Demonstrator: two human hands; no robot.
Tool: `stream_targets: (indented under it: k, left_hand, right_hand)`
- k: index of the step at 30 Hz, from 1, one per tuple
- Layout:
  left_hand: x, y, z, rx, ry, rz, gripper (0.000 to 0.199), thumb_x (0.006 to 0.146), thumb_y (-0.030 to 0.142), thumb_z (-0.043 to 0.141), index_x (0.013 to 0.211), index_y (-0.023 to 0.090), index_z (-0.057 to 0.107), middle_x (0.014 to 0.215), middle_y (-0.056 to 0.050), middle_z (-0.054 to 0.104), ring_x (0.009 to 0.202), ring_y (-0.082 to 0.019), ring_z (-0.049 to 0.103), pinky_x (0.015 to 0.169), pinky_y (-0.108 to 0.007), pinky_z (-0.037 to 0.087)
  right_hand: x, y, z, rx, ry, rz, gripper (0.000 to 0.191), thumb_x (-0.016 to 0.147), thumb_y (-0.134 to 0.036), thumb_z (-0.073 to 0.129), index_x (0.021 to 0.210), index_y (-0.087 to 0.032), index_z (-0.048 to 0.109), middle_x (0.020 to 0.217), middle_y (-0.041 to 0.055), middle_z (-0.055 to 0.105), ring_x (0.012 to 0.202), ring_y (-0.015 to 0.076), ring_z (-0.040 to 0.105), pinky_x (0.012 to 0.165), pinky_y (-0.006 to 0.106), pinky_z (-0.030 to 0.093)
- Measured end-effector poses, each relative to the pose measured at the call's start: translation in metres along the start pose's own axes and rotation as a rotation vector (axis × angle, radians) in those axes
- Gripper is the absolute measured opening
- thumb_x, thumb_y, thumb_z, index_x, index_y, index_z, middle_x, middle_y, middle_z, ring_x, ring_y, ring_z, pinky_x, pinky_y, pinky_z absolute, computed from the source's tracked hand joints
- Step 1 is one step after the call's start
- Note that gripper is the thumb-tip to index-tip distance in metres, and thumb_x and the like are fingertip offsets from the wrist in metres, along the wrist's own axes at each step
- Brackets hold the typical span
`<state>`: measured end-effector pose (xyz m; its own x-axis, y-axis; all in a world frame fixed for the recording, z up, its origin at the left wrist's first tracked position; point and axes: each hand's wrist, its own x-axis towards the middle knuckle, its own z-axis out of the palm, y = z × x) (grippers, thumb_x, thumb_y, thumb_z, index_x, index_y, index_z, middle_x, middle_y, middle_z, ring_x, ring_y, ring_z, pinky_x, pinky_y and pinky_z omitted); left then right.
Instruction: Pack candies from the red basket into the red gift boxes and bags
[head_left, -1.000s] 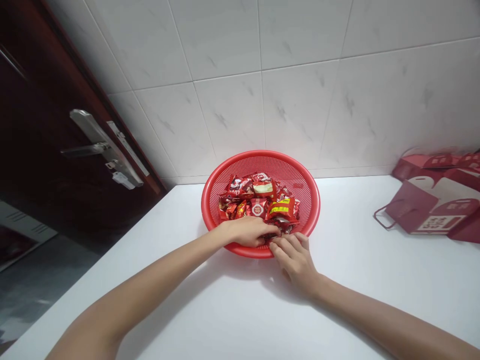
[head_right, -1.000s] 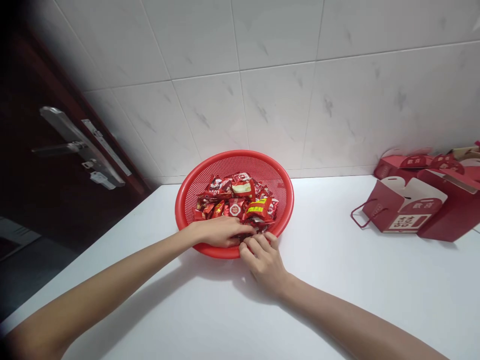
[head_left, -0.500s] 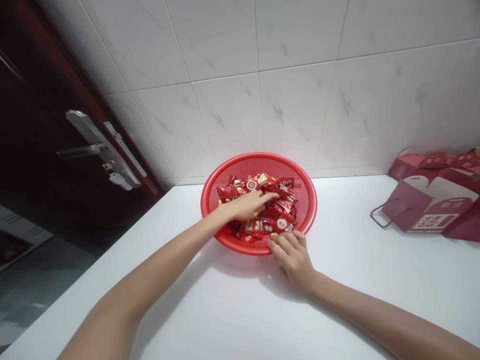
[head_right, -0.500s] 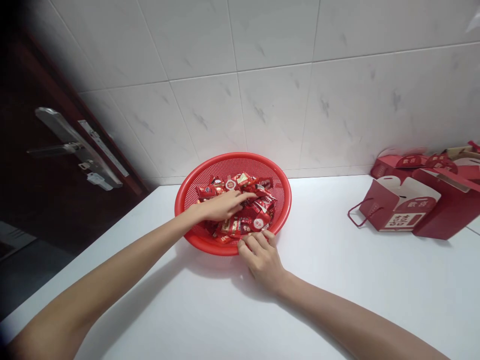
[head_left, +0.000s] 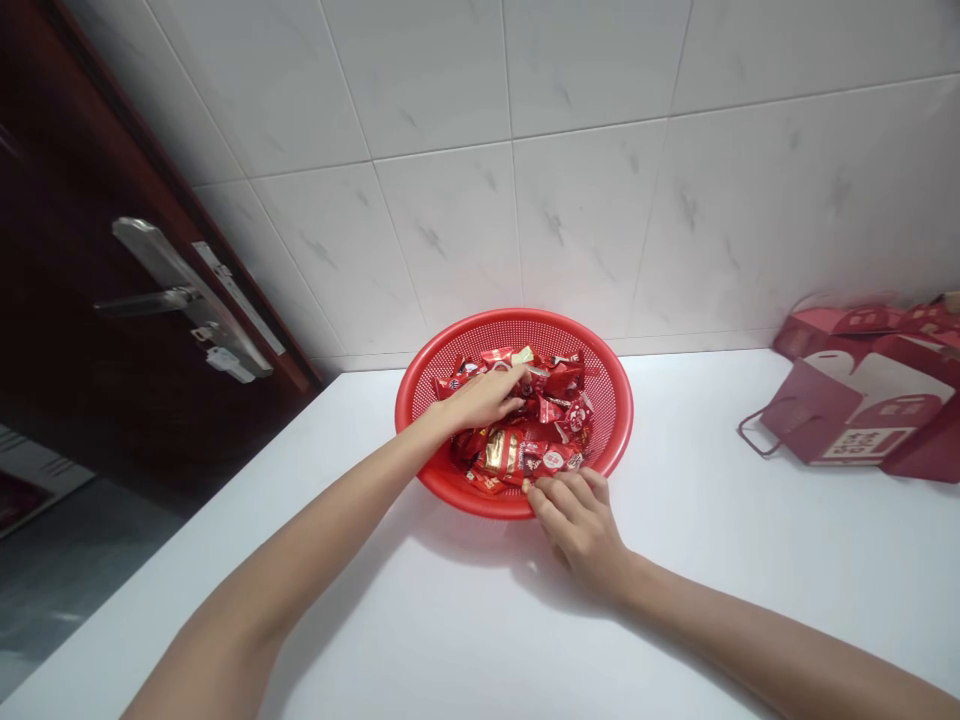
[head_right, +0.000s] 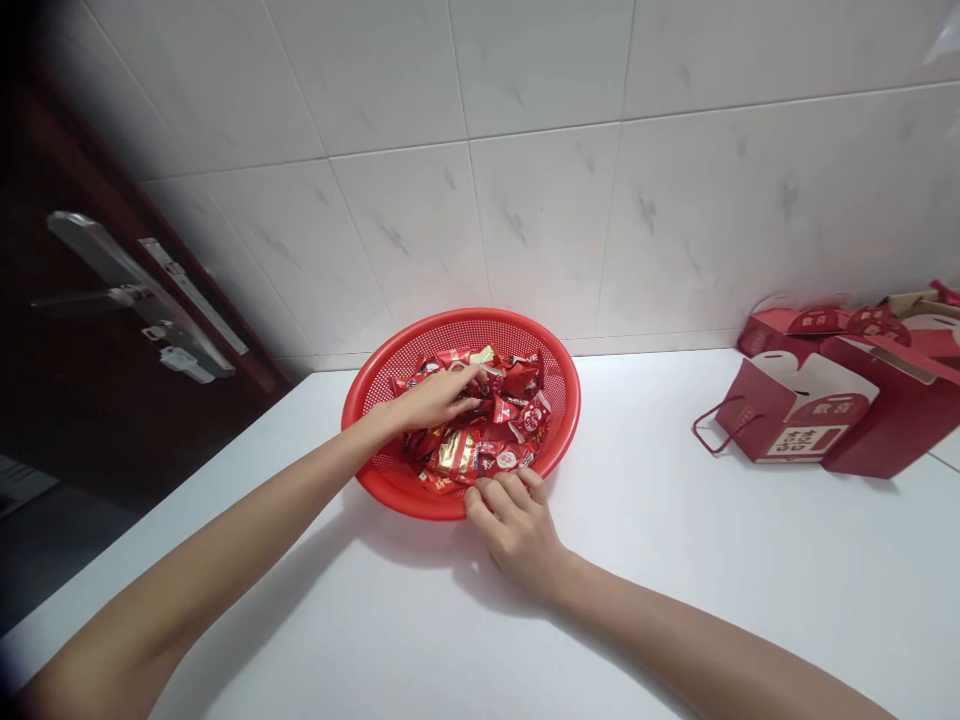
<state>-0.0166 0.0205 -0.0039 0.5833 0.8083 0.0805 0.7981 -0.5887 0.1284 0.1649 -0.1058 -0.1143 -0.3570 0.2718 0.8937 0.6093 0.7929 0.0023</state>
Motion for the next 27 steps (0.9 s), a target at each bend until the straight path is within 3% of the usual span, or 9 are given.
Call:
stream_targets:
  k: [4, 8, 11, 14, 21, 27]
  left_hand:
    - [-0.008, 0.005, 0.002, -0.105, -0.047, 0.067, 0.026, 0.095, 0.028, 0.053, 0.119, 0.018, 0.051, 0.118, -0.012, 0.069, 0.106, -0.026, 0.066, 0.090, -0.037, 0.050]
    - [-0.024, 0.010, 0.001, -0.099, -0.136, 0.127, 0.053, 0.091, 0.032, 0.061, 0.138, 0.019, 0.042, 0.142, -0.014, 0.056, 0.125, -0.027, 0.057, 0.102, -0.039, 0.045]
    - [-0.036, 0.012, 0.003, -0.024, -0.214, 0.119, 0.077, 0.079, 0.035, 0.074, 0.145, 0.017, 0.037, 0.140, -0.017, 0.057, 0.122, -0.030, 0.058, 0.097, -0.038, 0.048]
    - [-0.043, 0.016, 0.008, 0.113, -0.224, 0.120, 0.090, 0.073, 0.041, 0.079, 0.148, 0.017, 0.035, 0.138, -0.019, 0.057, 0.115, -0.033, 0.061, 0.093, -0.039, 0.048]
    - [-0.047, 0.017, -0.001, 0.271, -0.224, 0.097, 0.079, 0.079, 0.030, 0.072, 0.150, 0.022, 0.037, 0.133, -0.014, 0.061, 0.116, -0.031, 0.061, 0.093, -0.038, 0.046]
    - [-0.044, -0.003, -0.007, 0.312, -0.097, 0.101, 0.058, 0.088, 0.029, 0.063, 0.143, 0.023, 0.047, 0.136, -0.014, 0.062, 0.120, -0.029, 0.060, 0.096, -0.040, 0.046]
  right_hand:
    - [-0.002, -0.002, -0.001, -0.004, -0.005, 0.001, 0.029, 0.091, -0.004, 0.046, 0.111, -0.015, 0.063, 0.096, 0.0073, 0.073, 0.093, 0.0198, 0.059, 0.091, 0.038, 0.039]
    - [-0.001, -0.002, -0.002, -0.002, -0.025, 0.016, 0.028, 0.090, -0.005, 0.049, 0.112, -0.015, 0.063, 0.098, 0.0076, 0.072, 0.094, 0.0203, 0.059, 0.093, 0.039, 0.039]
    - [-0.001, -0.003, -0.002, -0.004, -0.023, 0.018, 0.030, 0.091, -0.007, 0.049, 0.115, -0.016, 0.063, 0.099, 0.0073, 0.072, 0.097, 0.0206, 0.060, 0.093, 0.039, 0.039]
    - [-0.002, -0.008, -0.002, 0.011, -0.010, 0.020, 0.029, 0.091, -0.007, 0.047, 0.114, -0.015, 0.064, 0.100, 0.0083, 0.073, 0.096, 0.0207, 0.059, 0.094, 0.039, 0.039]
    - [-0.007, -0.017, -0.005, 0.013, -0.027, -0.011, 0.029, 0.090, -0.005, 0.045, 0.110, -0.013, 0.065, 0.102, 0.0099, 0.073, 0.095, 0.0208, 0.059, 0.091, 0.038, 0.038]
    - [-0.005, -0.016, -0.005, -0.002, -0.037, 0.004, 0.031, 0.089, -0.006, 0.046, 0.113, -0.015, 0.064, 0.100, 0.0085, 0.072, 0.095, 0.0210, 0.060, 0.091, 0.039, 0.038]
